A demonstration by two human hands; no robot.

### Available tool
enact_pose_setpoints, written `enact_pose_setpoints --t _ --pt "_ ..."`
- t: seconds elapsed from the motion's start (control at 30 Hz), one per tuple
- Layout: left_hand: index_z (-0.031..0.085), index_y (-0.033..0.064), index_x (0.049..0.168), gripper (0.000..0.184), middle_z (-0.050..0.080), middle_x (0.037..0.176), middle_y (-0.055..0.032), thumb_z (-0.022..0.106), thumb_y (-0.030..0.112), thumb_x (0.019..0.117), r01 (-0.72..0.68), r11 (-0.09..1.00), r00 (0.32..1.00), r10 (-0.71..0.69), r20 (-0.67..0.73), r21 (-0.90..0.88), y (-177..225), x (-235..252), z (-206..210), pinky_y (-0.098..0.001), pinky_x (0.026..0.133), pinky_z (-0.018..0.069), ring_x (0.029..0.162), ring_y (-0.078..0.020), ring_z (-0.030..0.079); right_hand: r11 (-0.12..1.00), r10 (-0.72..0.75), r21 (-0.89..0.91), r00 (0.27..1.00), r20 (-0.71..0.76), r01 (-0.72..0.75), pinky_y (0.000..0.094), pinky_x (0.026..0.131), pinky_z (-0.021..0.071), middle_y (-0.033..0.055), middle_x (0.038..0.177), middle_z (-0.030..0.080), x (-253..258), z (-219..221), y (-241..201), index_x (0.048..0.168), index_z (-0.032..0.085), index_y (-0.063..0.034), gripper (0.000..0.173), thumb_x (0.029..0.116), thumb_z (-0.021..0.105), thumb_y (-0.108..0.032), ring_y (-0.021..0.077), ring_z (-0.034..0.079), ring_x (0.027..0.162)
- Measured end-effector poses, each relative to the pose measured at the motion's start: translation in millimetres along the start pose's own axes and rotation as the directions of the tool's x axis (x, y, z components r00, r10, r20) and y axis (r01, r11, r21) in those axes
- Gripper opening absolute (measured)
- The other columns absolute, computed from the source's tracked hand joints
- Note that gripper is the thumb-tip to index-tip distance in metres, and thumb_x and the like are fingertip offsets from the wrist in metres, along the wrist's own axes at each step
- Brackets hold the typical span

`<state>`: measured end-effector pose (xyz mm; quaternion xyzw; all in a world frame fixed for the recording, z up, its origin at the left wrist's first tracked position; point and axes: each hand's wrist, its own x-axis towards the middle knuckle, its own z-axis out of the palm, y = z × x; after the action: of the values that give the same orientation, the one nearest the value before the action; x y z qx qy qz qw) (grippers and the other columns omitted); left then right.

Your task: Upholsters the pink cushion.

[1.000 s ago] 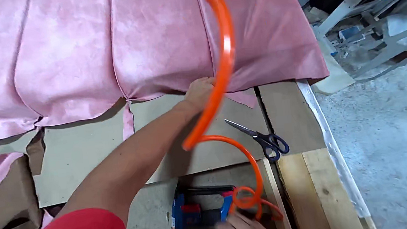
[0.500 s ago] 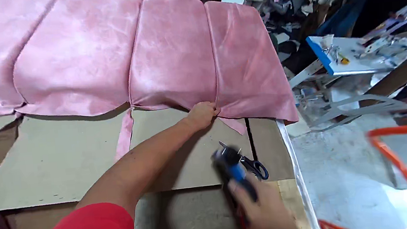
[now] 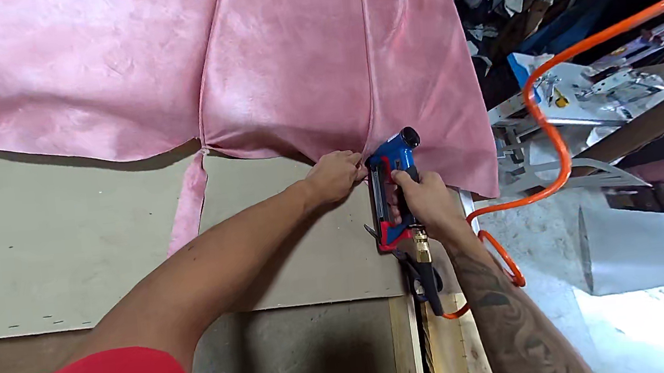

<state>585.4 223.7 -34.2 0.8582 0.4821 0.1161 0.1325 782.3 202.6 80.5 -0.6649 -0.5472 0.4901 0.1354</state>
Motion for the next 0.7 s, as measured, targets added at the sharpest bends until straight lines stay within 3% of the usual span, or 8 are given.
enact_pose_setpoints --t 0.2,0.33,0.43,0.47,0.53,0.6,0.63,0.7 --pt "0.073 0.0150 0.119 0.029 0.067 0.117 -0.0131 0.050 0.009 0.1021 -0.022 1.000 0.999 0.022 -0.045 0.002 1 -4 2 -0.0483 0.098 0.0517 0.113 -0.0317 0.063 0.981 0.058 -0.184 0.998 -0.022 -0.061 0.0426 0.049 0.0609 0.0101 0.067 0.067 6 11 -16 0.094 0.063 -0.0048 0.041 0.1032 0.051 -0.043 0.0237 0.067 0.050" --pt "0.075 0.0106 0.119 0.028 0.069 0.115 -0.0146 0.051 0.009 0.1037 0.049 0.997 0.954 -0.065 -0.291 -0.060 8 -16 10 -0.0468 0.099 0.0541 0.112 -0.0314 0.066 1.000 -0.011 -0.024 0.997 -0.075 0.009 0.0413 0.044 0.0565 0.0081 0.064 0.064 -34 -6 2 0.100 0.065 -0.0092 0.053 0.1020 0.049 -0.059 0.0217 0.062 0.046" --pt "0.067 0.0020 0.131 0.033 0.069 0.113 -0.0182 0.050 0.004 0.1025 0.168 0.985 0.872 -0.169 -0.459 -0.043 19 -19 22 -0.0458 0.094 0.0553 0.108 -0.0345 0.067 0.997 -0.012 0.079 0.995 -0.103 0.021 0.0440 0.048 0.0593 0.0106 0.065 0.065 -60 -15 19 0.097 0.066 -0.0057 0.053 0.1041 0.050 -0.055 0.0247 0.064 0.049" --pt "0.068 0.0013 0.127 0.031 0.068 0.111 -0.0188 0.051 0.003 0.1014 0.207 0.978 0.854 -0.187 -0.485 -0.013 21 -17 22 -0.0462 0.091 0.0553 0.106 -0.0355 0.065 0.994 -0.007 0.106 0.994 -0.105 0.018 0.0451 0.049 0.0606 0.0119 0.065 0.065 -65 -18 21 0.098 0.065 -0.0044 0.051 0.1048 0.051 -0.053 0.0260 0.066 0.050" --pt "0.074 0.0034 0.106 0.020 0.065 0.113 -0.0187 0.055 0.004 0.0982 0.254 0.967 0.828 -0.206 -0.522 0.022 25 -14 23 -0.0484 0.092 0.0533 0.109 -0.0365 0.062 0.992 0.000 0.124 0.995 -0.098 0.012 0.0452 0.049 0.0611 0.0130 0.065 0.065 -71 -22 24 0.099 0.065 -0.0041 0.048 0.1050 0.053 -0.050 0.0267 0.066 0.050" --pt "0.076 0.0073 0.105 0.022 0.065 0.129 -0.0178 0.054 0.007 0.0994 0.292 0.955 0.819 -0.223 -0.529 0.050 27 -17 22 -0.0517 0.111 0.0438 0.129 -0.0374 0.056 0.994 -0.007 0.109 0.996 -0.085 0.017 0.0440 0.049 0.0613 0.0129 0.065 0.066 -73 -24 24 0.099 0.065 -0.0049 0.047 0.1050 0.053 -0.050 0.0263 0.067 0.050" --pt "0.075 0.0073 0.106 0.023 0.067 0.129 -0.0162 0.053 0.007 0.1005 0.293 0.953 0.815 -0.209 -0.540 0.073 26 -18 23 -0.0516 0.115 0.0402 0.132 -0.0366 0.056 0.995 -0.018 0.095 0.996 -0.083 0.025 0.0429 0.049 0.0613 0.0126 0.066 0.066 -72 -23 24 0.099 0.066 -0.0055 0.047 0.1049 0.054 -0.050 0.0257 0.067 0.050" --pt "0.075 0.0054 0.101 0.022 0.073 0.112 -0.0123 0.053 0.009 0.1023 0.281 0.956 0.796 -0.183 -0.577 0.083 22 -15 26 -0.0472 0.109 0.0468 0.116 -0.0314 0.066 0.996 -0.056 0.066 0.996 -0.076 0.061 0.0423 0.048 0.0612 0.0112 0.066 0.067 -71 -21 24 0.097 0.066 -0.0068 0.048 0.1042 0.053 -0.053 0.0248 0.067 0.050"
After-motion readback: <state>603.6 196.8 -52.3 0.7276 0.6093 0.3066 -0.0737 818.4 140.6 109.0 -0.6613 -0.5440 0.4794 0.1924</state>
